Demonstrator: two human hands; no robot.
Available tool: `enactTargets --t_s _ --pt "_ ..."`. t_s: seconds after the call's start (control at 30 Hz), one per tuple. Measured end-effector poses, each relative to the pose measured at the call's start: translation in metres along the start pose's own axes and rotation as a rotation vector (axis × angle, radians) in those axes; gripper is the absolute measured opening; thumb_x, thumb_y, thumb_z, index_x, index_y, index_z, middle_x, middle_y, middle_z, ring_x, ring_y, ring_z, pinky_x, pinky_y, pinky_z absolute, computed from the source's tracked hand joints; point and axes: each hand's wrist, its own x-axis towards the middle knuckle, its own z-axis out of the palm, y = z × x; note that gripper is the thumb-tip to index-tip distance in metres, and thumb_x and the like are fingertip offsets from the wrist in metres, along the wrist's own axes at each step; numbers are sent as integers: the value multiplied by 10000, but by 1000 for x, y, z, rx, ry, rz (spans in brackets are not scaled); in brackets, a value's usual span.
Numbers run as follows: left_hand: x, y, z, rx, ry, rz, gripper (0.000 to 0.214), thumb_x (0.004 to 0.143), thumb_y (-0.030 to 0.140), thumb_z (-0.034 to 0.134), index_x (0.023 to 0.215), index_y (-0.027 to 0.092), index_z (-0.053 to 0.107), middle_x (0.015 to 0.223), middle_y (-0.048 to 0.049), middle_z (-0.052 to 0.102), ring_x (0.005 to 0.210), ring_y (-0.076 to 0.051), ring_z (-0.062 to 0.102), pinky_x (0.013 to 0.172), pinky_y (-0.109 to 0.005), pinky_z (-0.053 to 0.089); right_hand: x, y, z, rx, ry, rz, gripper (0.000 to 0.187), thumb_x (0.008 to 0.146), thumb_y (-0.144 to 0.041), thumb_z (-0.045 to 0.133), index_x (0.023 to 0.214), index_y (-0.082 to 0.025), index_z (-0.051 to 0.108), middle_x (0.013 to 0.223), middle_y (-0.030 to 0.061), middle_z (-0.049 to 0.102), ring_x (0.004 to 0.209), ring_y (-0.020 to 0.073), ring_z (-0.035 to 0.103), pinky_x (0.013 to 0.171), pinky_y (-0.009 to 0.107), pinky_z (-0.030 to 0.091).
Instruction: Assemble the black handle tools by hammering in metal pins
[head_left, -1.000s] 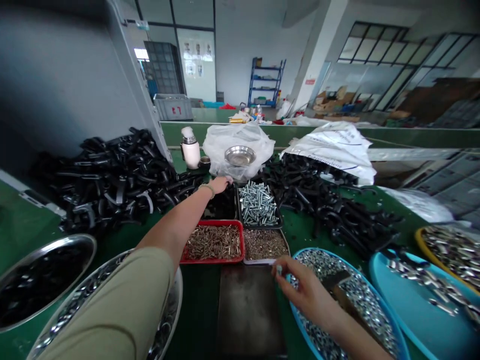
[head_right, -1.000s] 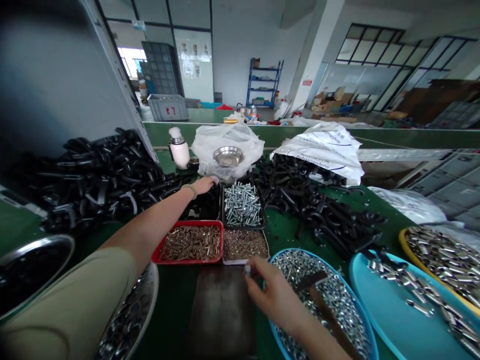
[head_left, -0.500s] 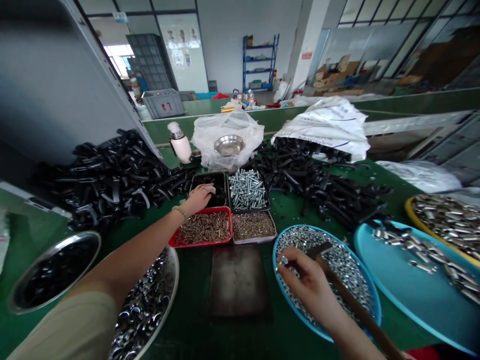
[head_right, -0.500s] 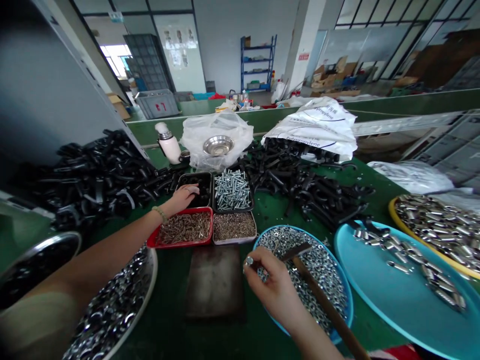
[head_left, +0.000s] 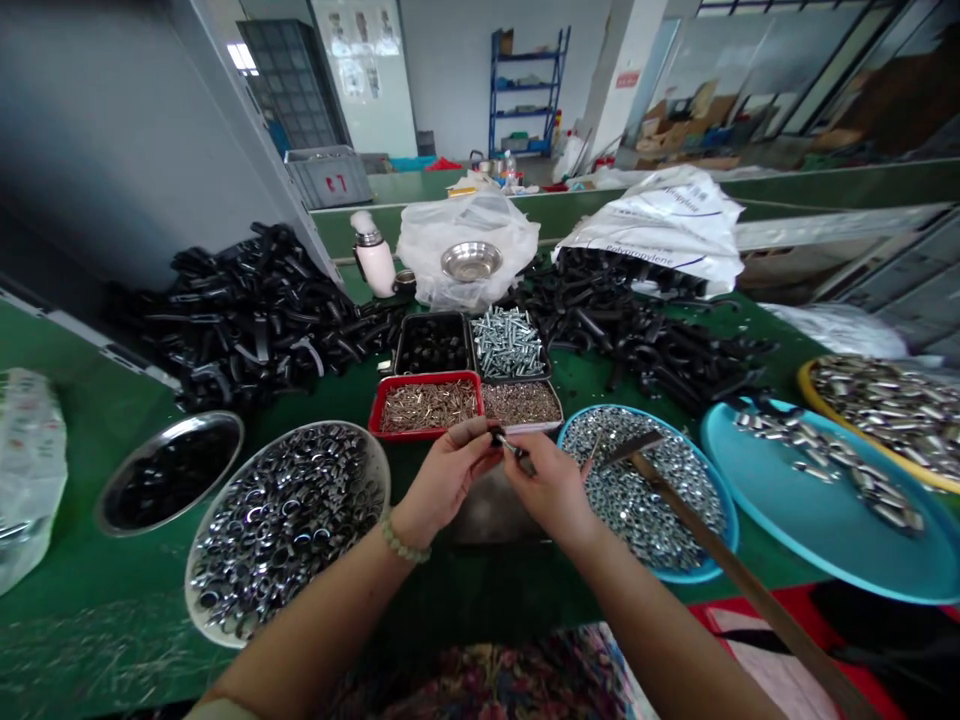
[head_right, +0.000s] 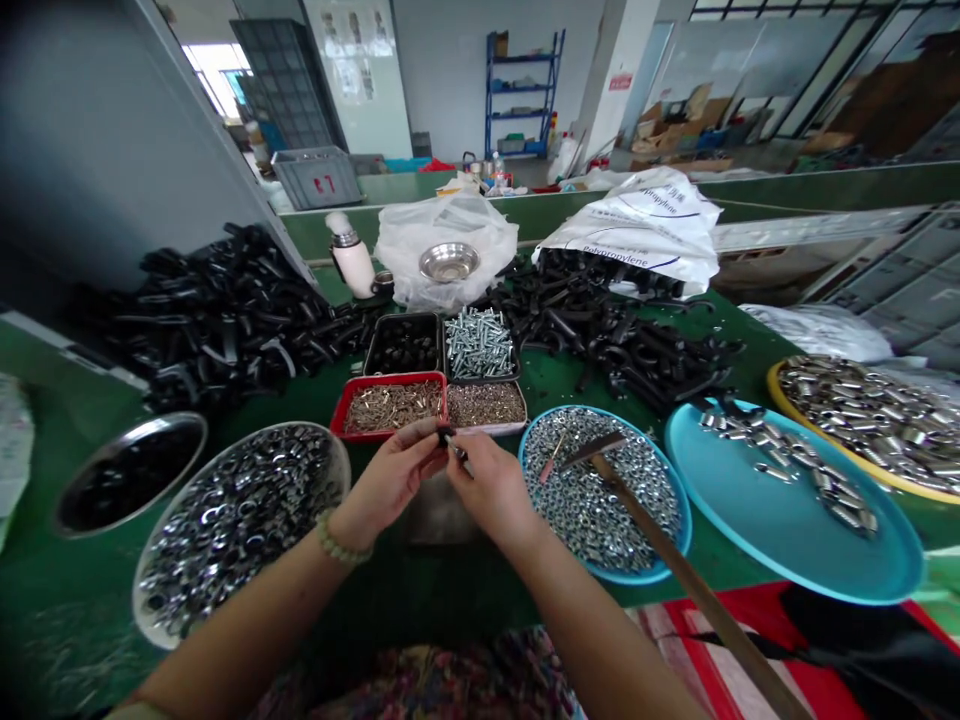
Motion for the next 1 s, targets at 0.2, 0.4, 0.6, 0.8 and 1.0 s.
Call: enactTargets --t_s 0.2,0.4,0.6,0.8,1.0 --pt "-26 -11 -18 76 -10 122 374 655 152 798 1016 181 704 1034 -41 713 927 -150 662 895 -266 507 -21 -11 1 160 -135 84 336 882 -281 556 1212 -236 600 1035 103 648 930 219 642 861 386 538" --pt "-65 -12 -33 -11 -69 -118 257 709 186 767 950 163 679 896 -45 718 731 -125 680 760 -263 548 -40 -21 11 936 -237 642 329 807 -547 603 865 -227 554 672 -29 557 583 122 562 568 264 517" --pt "-73 -35 -37 -73 36 -148 179 744 172 714 913 162 657 867 -37 697 746 -120 663 788 -266 530 -60 -30 27 744 -110 783 380 809 -583 575 740 -222 478 514 -68 436 432 99 400 415 219 373" --pt "-81 -24 -67 582 82 206 312 714 139 707 1015 216 681 945 -49 684 921 -206 633 957 -314 448 -81 -42 22 457 -293 503 253 850 -392 595 1051 -239 603 873 41 673 730 184 652 695 328 536" --pt "-73 44 -134 1590 265 339 151 829 232 571 889 182 700 1091 -127 630 1131 -325 509 1069 -450 317 -88 -32 15 790 -183 653 233 871 -388 578 1050 -242 546 833 4 673 710 165 694 692 329 572"
